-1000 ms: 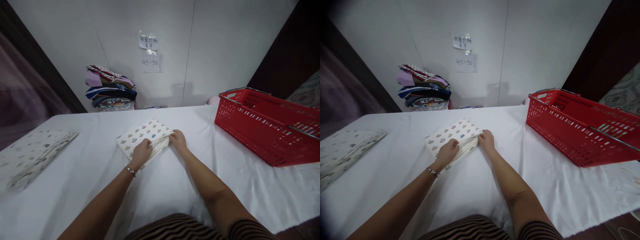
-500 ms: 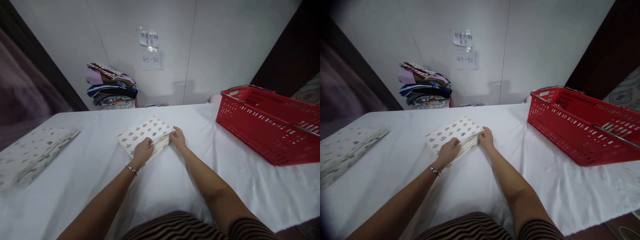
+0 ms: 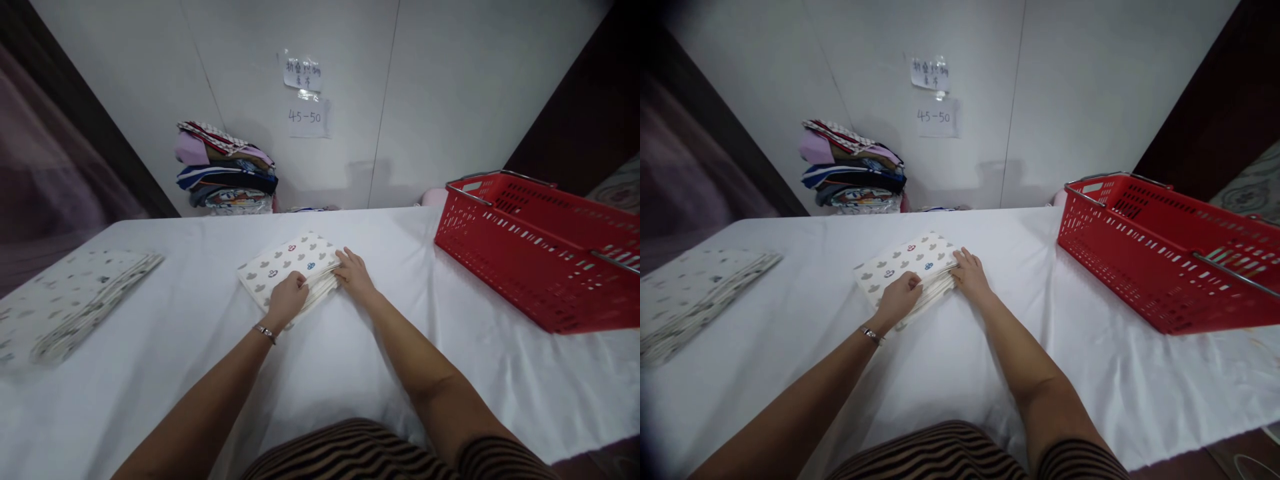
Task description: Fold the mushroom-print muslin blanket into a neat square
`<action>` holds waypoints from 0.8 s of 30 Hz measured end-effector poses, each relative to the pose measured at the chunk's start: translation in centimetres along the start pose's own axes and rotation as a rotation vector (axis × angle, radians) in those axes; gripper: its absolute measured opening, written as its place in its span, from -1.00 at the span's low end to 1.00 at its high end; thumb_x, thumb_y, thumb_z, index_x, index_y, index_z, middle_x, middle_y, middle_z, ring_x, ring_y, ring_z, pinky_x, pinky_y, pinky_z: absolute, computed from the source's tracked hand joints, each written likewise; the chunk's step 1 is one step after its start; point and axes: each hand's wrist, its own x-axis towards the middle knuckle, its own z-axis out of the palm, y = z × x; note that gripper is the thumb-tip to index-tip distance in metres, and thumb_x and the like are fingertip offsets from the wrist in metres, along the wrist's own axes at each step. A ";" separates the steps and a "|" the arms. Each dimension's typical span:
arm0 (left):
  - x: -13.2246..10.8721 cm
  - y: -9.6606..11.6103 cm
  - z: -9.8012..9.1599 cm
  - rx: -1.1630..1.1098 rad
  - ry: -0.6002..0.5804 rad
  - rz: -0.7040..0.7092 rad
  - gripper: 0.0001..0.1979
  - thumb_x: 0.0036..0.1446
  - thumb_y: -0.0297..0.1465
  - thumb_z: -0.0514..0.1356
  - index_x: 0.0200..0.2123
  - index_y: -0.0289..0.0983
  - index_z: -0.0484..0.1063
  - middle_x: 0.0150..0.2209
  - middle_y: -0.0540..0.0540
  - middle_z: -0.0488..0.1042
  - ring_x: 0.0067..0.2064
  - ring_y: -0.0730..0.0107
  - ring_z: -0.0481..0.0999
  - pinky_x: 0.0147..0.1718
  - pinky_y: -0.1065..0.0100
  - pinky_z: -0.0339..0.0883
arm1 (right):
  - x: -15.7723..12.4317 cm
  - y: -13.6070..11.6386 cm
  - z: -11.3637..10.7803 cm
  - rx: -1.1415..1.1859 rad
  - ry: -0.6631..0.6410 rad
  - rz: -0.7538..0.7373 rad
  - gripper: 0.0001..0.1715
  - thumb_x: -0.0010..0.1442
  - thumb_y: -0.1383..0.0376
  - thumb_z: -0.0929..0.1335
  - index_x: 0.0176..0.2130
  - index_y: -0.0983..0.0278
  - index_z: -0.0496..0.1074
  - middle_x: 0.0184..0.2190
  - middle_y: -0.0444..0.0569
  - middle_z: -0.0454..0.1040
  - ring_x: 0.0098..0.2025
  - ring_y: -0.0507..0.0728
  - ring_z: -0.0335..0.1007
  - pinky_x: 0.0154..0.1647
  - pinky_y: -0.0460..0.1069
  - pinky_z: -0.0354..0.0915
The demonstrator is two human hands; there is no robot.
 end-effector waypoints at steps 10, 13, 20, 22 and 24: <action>-0.4 0.5 -0.3 0.062 -0.026 0.020 -0.84 0.11 -0.37 0.06 -0.22 -0.17 0.35 -0.25 -0.03 0.53 -0.22 0.28 0.48 -0.28 0.34 0.23 | 0.1 0.2 -0.1 0.040 0.071 -0.118 -0.78 0.27 0.35 0.25 -0.24 0.21 0.49 0.21 0.02 0.27 0.34 0.22 -0.07 0.21 0.23 0.08; -0.7 0.6 -0.1 0.121 -0.009 0.070 -0.84 0.13 -0.38 0.04 -0.21 -0.17 0.35 -0.24 -0.03 0.52 -0.20 0.27 0.48 -0.26 0.32 0.23 | 0.0 0.2 -0.2 0.062 0.090 -0.129 -0.77 0.28 0.36 0.22 -0.22 0.22 0.46 0.20 0.03 0.29 0.34 0.20 -0.05 0.20 0.22 0.10; -1.4 1.2 0.6 0.250 0.009 0.210 -0.76 0.17 -0.31 0.08 -0.10 -0.20 0.34 -0.09 -0.10 0.47 -0.06 0.21 0.43 -0.17 0.28 0.25 | 0.0 0.0 -0.4 0.088 0.056 -0.104 -0.77 0.27 0.36 0.22 -0.21 0.23 0.46 0.20 0.04 0.29 0.34 0.21 -0.05 0.21 0.23 0.10; -1.4 1.4 0.7 0.274 0.007 0.209 -0.71 0.17 -0.27 0.10 -0.06 -0.21 0.32 -0.05 -0.13 0.45 -0.02 0.19 0.41 -0.15 0.26 0.26 | 0.0 0.0 -0.4 0.095 0.054 -0.095 -0.76 0.27 0.36 0.22 -0.20 0.22 0.46 0.20 0.03 0.29 0.34 0.20 -0.05 0.22 0.23 0.09; -1.2 1.7 0.8 0.292 -0.001 0.186 -0.69 0.18 -0.27 0.08 -0.02 -0.22 0.31 -0.05 -0.14 0.45 -0.03 0.18 0.41 -0.14 0.26 0.27 | 0.0 0.0 -0.3 0.101 0.059 -0.088 -0.76 0.27 0.36 0.22 -0.20 0.22 0.46 0.20 0.03 0.30 0.34 0.21 -0.04 0.22 0.24 0.09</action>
